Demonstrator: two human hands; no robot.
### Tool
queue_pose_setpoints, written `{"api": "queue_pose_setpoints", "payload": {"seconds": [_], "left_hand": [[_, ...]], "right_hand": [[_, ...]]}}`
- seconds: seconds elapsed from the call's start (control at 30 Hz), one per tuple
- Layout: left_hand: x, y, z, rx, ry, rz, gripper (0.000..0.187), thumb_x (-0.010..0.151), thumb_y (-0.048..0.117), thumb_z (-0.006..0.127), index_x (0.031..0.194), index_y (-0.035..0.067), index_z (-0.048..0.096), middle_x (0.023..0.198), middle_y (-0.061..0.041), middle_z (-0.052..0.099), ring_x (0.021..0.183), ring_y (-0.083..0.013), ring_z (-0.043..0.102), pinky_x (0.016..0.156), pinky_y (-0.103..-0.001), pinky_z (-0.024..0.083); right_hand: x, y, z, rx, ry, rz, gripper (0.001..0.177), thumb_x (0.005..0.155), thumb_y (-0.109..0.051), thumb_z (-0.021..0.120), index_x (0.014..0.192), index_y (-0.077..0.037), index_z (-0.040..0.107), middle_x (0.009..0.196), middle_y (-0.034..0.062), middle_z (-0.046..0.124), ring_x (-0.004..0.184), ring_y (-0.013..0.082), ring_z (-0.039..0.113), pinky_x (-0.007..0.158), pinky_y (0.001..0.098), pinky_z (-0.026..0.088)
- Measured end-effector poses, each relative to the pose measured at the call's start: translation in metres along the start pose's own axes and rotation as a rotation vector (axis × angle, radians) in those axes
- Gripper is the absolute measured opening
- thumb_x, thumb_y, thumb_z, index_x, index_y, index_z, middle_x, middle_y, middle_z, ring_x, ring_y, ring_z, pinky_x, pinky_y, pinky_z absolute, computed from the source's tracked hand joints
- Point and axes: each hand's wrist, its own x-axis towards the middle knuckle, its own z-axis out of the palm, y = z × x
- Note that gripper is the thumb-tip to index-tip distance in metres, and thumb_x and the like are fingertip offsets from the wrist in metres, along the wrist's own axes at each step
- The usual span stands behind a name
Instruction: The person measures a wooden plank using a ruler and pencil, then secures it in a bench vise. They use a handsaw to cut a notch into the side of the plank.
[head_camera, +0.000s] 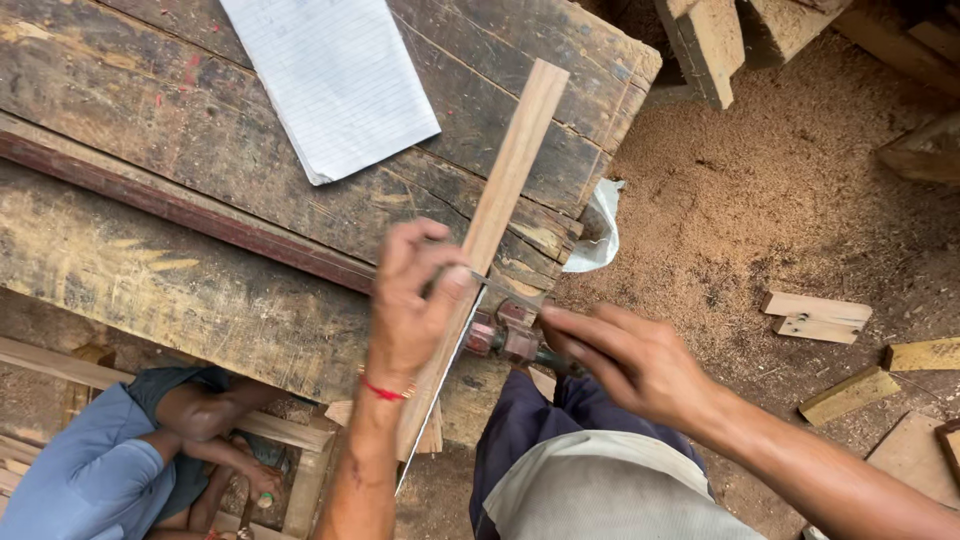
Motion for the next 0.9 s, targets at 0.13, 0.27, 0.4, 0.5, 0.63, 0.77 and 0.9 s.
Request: {"api": "queue_pose_setpoints", "payload": {"seconds": [0.13,0.27,0.4,0.5,0.63,0.77,0.9], "left_hand": [[0.002,-0.005,-0.024,0.093,0.032,-0.032,0.013,0.097,0.019,0.072,0.101,0.007,0.072,0.127,-0.009,0.058,0.124,-0.0275,0.057,0.109,-0.043,0.046],[0.026,-0.014,-0.036,0.134,0.103,-0.009,0.011,0.099,0.016,0.071,0.105,0.006,0.072,0.13,-0.009,0.06,0.129,-0.0284,0.056,0.115,-0.043,0.044],[0.006,-0.008,-0.025,0.001,0.109,-0.036,0.01,0.097,0.013,0.072,0.105,0.007,0.071,0.131,-0.012,0.057,0.126,-0.0265,0.056,0.111,-0.038,0.045],[0.002,-0.006,-0.033,-0.098,0.071,-0.049,0.012,0.096,0.013,0.074,0.106,0.007,0.07,0.132,-0.011,0.056,0.12,-0.0233,0.058,0.108,-0.036,0.046],[0.007,-0.004,-0.03,-0.067,0.086,-0.05,0.012,0.098,0.011,0.074,0.108,0.006,0.071,0.131,-0.01,0.057,0.125,-0.0236,0.056,0.111,-0.036,0.045],[0.008,-0.002,-0.014,-0.031,0.031,-0.028,0.008,0.094,0.009,0.072,0.102,0.008,0.072,0.128,-0.011,0.057,0.123,-0.0252,0.056,0.108,-0.037,0.047],[0.001,0.003,-0.005,0.035,-0.029,0.056,0.015,0.089,0.008,0.073,0.103,0.005,0.071,0.125,-0.012,0.059,0.121,-0.0295,0.057,0.107,-0.041,0.046]], "right_hand": [[0.026,0.005,0.014,0.004,0.039,-0.112,0.045,0.092,-0.01,0.07,0.136,-0.015,0.064,0.086,0.01,0.066,0.07,0.0254,0.068,0.06,0.0386,0.057],[0.036,0.0,0.011,0.029,0.022,-0.06,0.051,0.088,-0.005,0.069,0.139,-0.012,0.062,0.083,0.0107,0.065,0.069,0.0249,0.069,0.06,0.0368,0.059],[0.024,-0.006,0.012,0.021,0.073,-0.129,0.049,0.091,-0.007,0.072,0.139,-0.011,0.062,0.085,0.0132,0.062,0.071,0.0288,0.065,0.062,0.0401,0.056],[0.014,-0.014,0.012,0.048,0.08,-0.13,0.046,0.093,-0.01,0.071,0.138,-0.013,0.062,0.085,0.0102,0.062,0.072,0.0261,0.067,0.061,0.0383,0.057],[0.022,-0.005,0.012,-0.007,0.011,-0.057,0.045,0.093,-0.012,0.072,0.137,-0.012,0.063,0.081,0.0105,0.063,0.065,0.0251,0.066,0.055,0.0393,0.056],[0.007,0.003,0.008,0.068,0.041,-0.105,0.042,0.096,-0.011,0.068,0.138,-0.013,0.063,0.099,0.0115,0.068,0.075,0.0222,0.07,0.06,0.0349,0.059],[0.003,0.006,0.0,0.012,-0.005,-0.063,0.047,0.091,-0.011,0.067,0.138,-0.015,0.063,0.084,0.0088,0.065,0.068,0.0235,0.068,0.058,0.037,0.058]]}}
